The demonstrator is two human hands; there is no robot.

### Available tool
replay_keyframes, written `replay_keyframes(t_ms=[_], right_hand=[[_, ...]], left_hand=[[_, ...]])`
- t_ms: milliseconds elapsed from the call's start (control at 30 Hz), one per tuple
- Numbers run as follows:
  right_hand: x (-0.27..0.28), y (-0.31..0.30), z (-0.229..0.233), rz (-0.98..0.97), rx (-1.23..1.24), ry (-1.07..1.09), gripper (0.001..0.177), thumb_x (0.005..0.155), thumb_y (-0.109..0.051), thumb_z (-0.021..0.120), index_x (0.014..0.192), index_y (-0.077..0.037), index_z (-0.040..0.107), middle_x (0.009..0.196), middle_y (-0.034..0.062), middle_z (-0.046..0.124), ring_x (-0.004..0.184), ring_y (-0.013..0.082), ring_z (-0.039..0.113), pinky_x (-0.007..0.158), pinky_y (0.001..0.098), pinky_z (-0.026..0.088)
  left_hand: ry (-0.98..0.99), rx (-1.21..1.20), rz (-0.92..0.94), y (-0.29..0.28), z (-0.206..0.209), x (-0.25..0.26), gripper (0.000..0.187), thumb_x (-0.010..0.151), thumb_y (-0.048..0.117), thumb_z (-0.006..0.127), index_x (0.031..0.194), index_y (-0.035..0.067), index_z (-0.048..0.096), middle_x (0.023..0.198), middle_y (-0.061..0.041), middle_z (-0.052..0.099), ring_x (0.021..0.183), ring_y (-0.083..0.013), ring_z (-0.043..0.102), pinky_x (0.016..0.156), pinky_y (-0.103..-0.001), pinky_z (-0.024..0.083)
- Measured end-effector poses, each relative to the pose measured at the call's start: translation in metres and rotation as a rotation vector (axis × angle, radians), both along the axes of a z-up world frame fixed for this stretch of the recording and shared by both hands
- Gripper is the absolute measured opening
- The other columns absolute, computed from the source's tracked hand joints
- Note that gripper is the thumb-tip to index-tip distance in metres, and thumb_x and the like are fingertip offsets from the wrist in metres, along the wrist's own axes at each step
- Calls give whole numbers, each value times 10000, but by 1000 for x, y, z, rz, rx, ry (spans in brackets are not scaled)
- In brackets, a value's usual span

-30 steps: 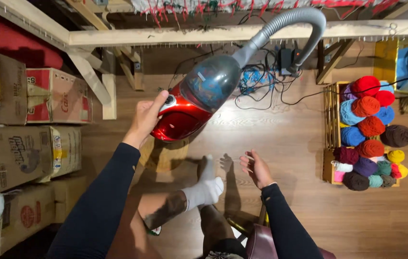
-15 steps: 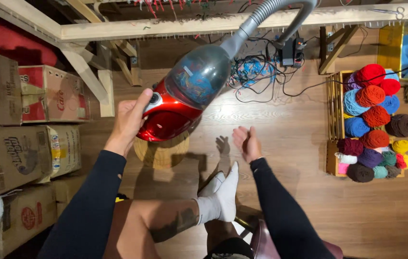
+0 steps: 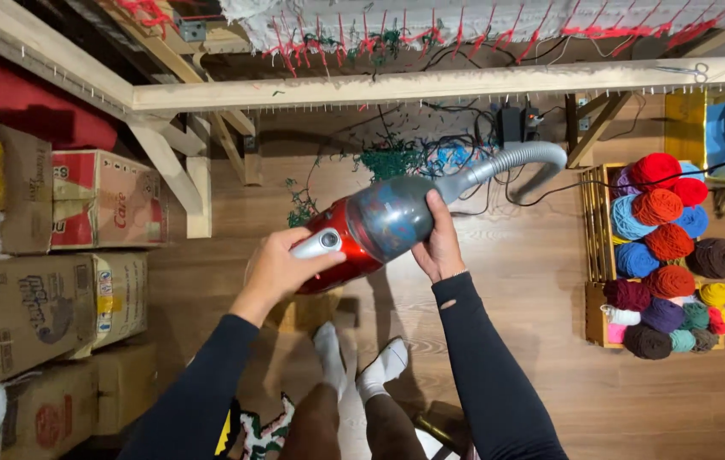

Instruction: Vacuuming trimmings and debris from a rug frame and the floor using a handheld vacuum.

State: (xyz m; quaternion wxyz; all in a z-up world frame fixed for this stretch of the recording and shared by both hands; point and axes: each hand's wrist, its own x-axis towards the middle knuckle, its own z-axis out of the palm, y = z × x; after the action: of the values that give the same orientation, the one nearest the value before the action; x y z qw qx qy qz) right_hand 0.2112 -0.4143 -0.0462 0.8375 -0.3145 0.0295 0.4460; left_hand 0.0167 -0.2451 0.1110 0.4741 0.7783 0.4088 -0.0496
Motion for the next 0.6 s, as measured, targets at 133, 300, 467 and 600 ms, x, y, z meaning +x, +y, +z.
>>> replay_keyframes(t_ms=[133, 300, 467, 600], right_hand=[[-4, -4, -21, -68, -61, 73, 462, 998, -365, 644, 1337, -55, 588, 1278, 95, 665, 1178, 243, 639, 1068, 444, 505], [-27, 4, -22, -85, -51, 122, 462, 973, -363, 640, 1307, -47, 601, 1247, 104, 690, 1156, 248, 658, 1056, 449, 510], [-43, 21, -41, -101, -58, 174, 474, 972, -397, 631, 1293, -49, 611, 1238, 106, 695, 1142, 252, 664, 1046, 448, 518], [-50, 32, -71, -198, -81, 128, 470, 1006, -423, 617, 1310, -65, 606, 1255, 96, 684, 1148, 246, 660, 1056, 445, 514]], left_hand=[[-114, -3, -91, 13, -27, 0, 688, 671, 361, 905, 1244, 75, 653, 1057, -102, 753, 937, -194, 705, 805, -343, 549], [-219, -177, -228, 37, -51, -9, 858, 731, 318, 857, 1482, 89, 511, 1336, -124, 699, 1161, -186, 683, 989, -322, 530], [-264, -171, -290, 68, -62, -19, 833, 762, 307, 854, 1470, 23, 518, 1409, -142, 656, 1242, -189, 646, 1042, -314, 490], [-206, -241, -299, 98, -71, -27, 853, 751, 320, 851, 1483, 35, 518, 1434, -131, 644, 1240, -169, 645, 1044, -302, 492]])
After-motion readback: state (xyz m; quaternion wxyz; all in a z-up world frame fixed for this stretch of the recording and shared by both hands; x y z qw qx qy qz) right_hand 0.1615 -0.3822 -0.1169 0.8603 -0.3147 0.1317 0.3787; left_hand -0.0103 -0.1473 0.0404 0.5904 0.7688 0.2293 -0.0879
